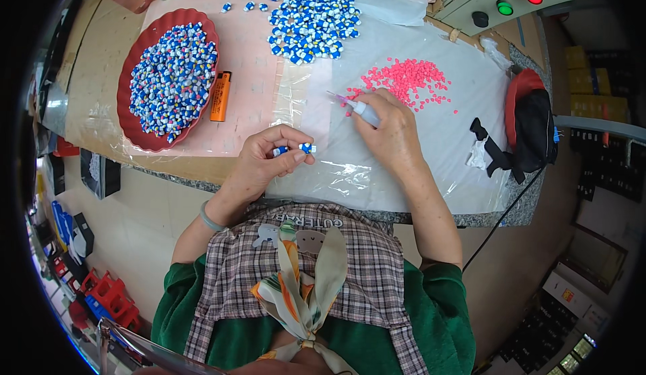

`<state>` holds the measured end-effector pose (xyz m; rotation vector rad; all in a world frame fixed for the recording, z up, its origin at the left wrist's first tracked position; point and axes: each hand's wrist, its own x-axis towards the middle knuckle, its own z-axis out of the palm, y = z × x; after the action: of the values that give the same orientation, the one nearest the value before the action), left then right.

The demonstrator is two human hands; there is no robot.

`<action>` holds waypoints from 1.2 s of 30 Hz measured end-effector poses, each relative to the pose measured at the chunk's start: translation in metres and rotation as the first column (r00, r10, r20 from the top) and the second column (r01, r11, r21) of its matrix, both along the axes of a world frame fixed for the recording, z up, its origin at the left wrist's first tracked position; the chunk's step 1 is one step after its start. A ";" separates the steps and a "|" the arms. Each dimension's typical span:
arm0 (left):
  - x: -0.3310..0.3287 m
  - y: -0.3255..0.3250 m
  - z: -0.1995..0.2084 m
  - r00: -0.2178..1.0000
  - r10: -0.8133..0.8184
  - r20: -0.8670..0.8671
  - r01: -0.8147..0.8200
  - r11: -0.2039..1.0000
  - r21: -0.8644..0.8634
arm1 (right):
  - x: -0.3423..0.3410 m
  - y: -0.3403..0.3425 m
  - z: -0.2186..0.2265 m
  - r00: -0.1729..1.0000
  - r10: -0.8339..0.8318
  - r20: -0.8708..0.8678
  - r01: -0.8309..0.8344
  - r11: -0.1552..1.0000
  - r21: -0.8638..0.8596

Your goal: Applying glue to small circular components and joining them together on a workbench.

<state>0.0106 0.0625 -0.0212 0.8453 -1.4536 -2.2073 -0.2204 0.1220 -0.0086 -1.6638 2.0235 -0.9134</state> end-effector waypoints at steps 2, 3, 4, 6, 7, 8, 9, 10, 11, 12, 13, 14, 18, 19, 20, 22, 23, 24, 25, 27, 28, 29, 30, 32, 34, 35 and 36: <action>0.000 0.000 -0.002 1.000 0.002 -0.008 -0.002 1.000 -0.002 | 0.001 0.001 -0.001 1.000 -0.016 -0.018 0.016 1.000 -0.006; 0.001 0.000 -0.001 1.000 0.001 -0.008 -0.001 1.000 -0.002 | 0.001 0.002 -0.002 0.999 -0.032 -0.036 0.032 0.999 -0.013; 0.001 0.000 -0.001 1.000 0.002 0.001 -0.002 1.000 0.004 | 0.002 0.003 -0.002 0.999 -0.033 -0.036 0.032 0.999 -0.013; 0.001 0.000 0.001 1.000 0.002 0.009 -0.002 1.000 0.010 | 0.006 0.004 -0.003 0.996 -0.002 -0.088 0.001 1.000 -0.013; 0.001 0.000 0.002 1.000 -0.001 0.012 0.001 1.000 0.009 | 0.009 0.004 -0.004 0.996 -0.002 -0.088 0.001 1.000 -0.013; 0.001 0.000 0.003 1.000 -0.005 0.015 0.005 1.000 0.008 | 0.012 0.005 -0.005 0.992 -0.013 -0.127 0.010 1.000 -0.024; 0.000 0.000 0.002 1.000 -0.005 0.015 0.005 1.000 0.008 | 0.014 0.004 -0.005 0.986 -0.025 -0.166 0.019 0.999 -0.035; 0.000 0.001 0.002 1.000 -0.007 0.016 0.007 1.000 -0.012 | 0.015 0.004 -0.005 0.986 -0.024 -0.166 0.018 0.999 -0.036; 0.001 0.001 0.002 1.000 -0.008 0.018 0.009 0.999 -0.031 | 0.016 0.003 -0.005 0.983 -0.015 -0.183 0.011 1.000 -0.022; 0.001 0.002 0.001 1.000 -0.008 0.018 0.008 0.999 -0.031 | 0.017 0.002 -0.005 0.980 -0.005 -0.200 0.004 1.000 -0.009; 0.000 0.003 0.001 1.000 -0.003 0.002 0.003 0.999 -0.035 | 0.016 0.001 -0.004 0.980 -0.006 -0.201 0.004 1.000 -0.009; 0.000 0.003 0.000 1.000 0.001 -0.014 -0.002 0.999 -0.038 | 0.016 -0.001 -0.002 0.982 0.016 -0.190 -0.010 0.999 0.033; 0.003 0.001 0.006 0.999 -0.030 0.017 0.030 0.999 0.018 | 0.013 -0.003 0.000 0.977 0.095 -0.192 -0.081 0.994 0.078; 0.004 0.001 0.007 0.999 -0.030 0.013 0.029 0.999 0.017 | 0.012 -0.002 0.001 0.977 0.095 -0.191 -0.081 0.994 0.078; 0.004 0.001 0.007 1.000 -0.029 0.009 0.029 0.999 0.017 | 0.011 -0.002 0.001 0.974 0.111 -0.199 -0.095 0.992 0.088; 0.005 0.001 0.007 0.999 -0.024 0.027 0.024 1.000 0.018 | 0.010 0.000 0.002 0.970 0.127 -0.206 -0.109 0.989 0.096; 0.005 0.001 0.008 0.999 -0.020 0.044 0.019 1.000 0.019 | 0.010 0.000 0.002 0.970 0.131 -0.203 -0.120 0.990 0.068; 0.005 0.001 0.006 0.999 -0.020 0.045 0.019 1.000 0.018 | 0.010 0.001 0.002 0.970 0.134 -0.200 -0.129 0.991 0.039; 0.005 0.002 0.003 1.000 0.006 0.026 -0.006 1.000 -0.008 | 0.010 0.001 0.002 0.970 0.135 -0.200 -0.130 0.991 0.039; 0.005 0.002 0.002 0.999 0.032 0.007 -0.032 0.999 -0.033 | 0.009 0.001 0.001 0.970 0.154 -0.190 -0.148 0.988 0.044; 0.005 0.002 0.003 0.999 0.037 0.010 -0.037 0.999 -0.014 | 0.008 0.001 0.001 0.970 0.155 -0.189 -0.149 0.988 0.043; 0.006 0.001 0.004 0.999 0.042 0.014 -0.042 0.999 0.006 | 0.006 0.002 0.002 0.983 0.155 -0.094 -0.152 0.988 0.039; 0.006 0.000 0.005 0.999 0.043 0.016 -0.043 0.999 0.005 | 0.006 0.002 0.002 0.988 0.154 0.003 -0.154 0.987 0.035; 0.005 -0.001 0.006 0.999 0.036 0.016 -0.036 0.999 0.009 | 0.008 0.004 0.005 0.971 0.137 0.193 -0.149 0.988 0.049; 0.004 0.000 0.005 0.999 0.035 0.027 -0.033 0.999 -0.040 | 0.011 0.009 0.008 0.919 0.112 0.378 -0.146 0.987 0.064; 0.003 0.000 0.004 0.999 0.034 0.036 -0.031 0.995 -0.091 | 0.014 0.012 0.009 0.846 0.089 0.525 -0.165 0.981 0.101; 0.002 0.001 0.004 0.999 0.033 0.038 -0.029 0.996 -0.090 | 0.017 0.015 0.011 0.751 0.057 0.658 -0.190 0.973 0.133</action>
<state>0.0126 0.0631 -0.0177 0.8804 -1.5348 -2.0974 -0.2031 0.1366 0.0023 -1.1302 1.4442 -1.0278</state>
